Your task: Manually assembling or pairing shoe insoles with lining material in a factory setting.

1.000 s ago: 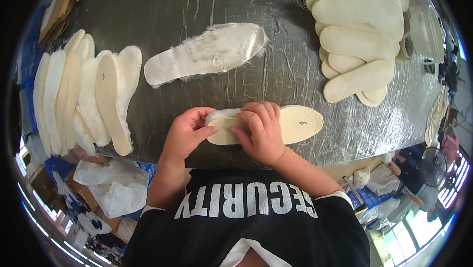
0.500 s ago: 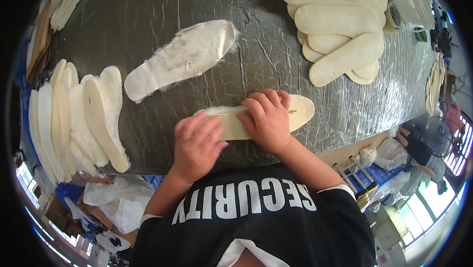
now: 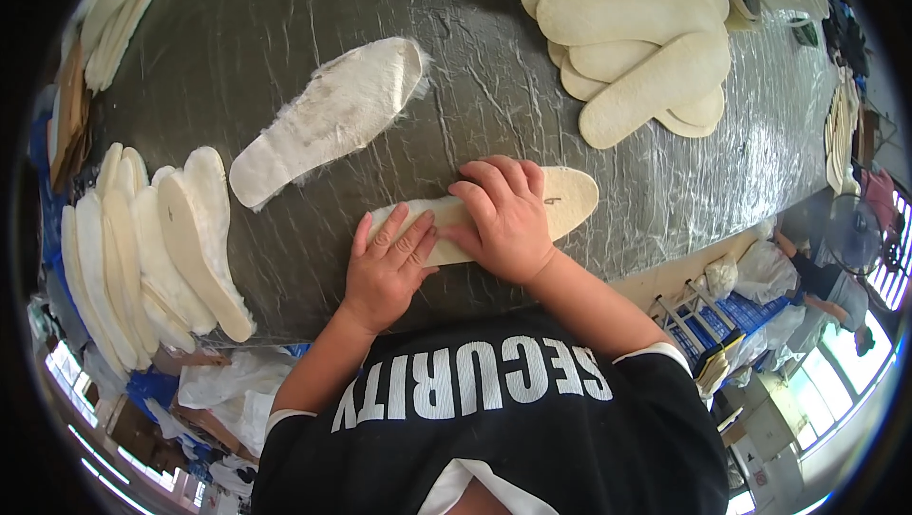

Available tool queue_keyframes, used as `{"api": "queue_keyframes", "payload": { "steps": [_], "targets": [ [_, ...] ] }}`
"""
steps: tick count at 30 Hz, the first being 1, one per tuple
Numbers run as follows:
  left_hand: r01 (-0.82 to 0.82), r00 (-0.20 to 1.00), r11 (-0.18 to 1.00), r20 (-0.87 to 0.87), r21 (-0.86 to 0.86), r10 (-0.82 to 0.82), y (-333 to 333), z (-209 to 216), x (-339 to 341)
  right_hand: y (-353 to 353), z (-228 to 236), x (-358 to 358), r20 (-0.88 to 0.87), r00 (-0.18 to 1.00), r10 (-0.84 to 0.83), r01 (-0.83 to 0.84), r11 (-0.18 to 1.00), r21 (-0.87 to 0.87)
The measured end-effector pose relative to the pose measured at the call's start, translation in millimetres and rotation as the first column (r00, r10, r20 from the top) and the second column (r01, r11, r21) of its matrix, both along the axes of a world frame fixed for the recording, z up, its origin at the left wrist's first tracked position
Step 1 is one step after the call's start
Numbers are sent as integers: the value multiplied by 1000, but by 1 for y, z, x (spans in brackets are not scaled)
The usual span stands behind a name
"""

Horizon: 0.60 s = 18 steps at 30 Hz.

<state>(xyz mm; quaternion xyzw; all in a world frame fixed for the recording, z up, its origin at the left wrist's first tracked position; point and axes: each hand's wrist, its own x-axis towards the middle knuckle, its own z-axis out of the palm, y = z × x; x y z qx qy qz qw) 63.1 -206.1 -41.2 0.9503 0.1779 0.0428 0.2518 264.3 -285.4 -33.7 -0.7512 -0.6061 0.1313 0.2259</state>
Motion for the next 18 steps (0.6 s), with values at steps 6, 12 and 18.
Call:
{"api": "queue_keyframes", "payload": {
  "steps": [6, 12, 18],
  "targets": [
    [20, 997, 973, 73, -228, -3, 34, 17, 6, -1, 42, 15, -66, 927, 369, -375, 912, -163],
    [16, 992, 959, 128, -285, 21, 46, 42, 16, 4, 48, 27, -30, 918, 396, -393, 897, -200],
    [-7, 973, 997, 229, -76, 24, 32, 46, 23, 17, 71, 18, -50, 879, 475, -445, 778, -443]
  ]
}}
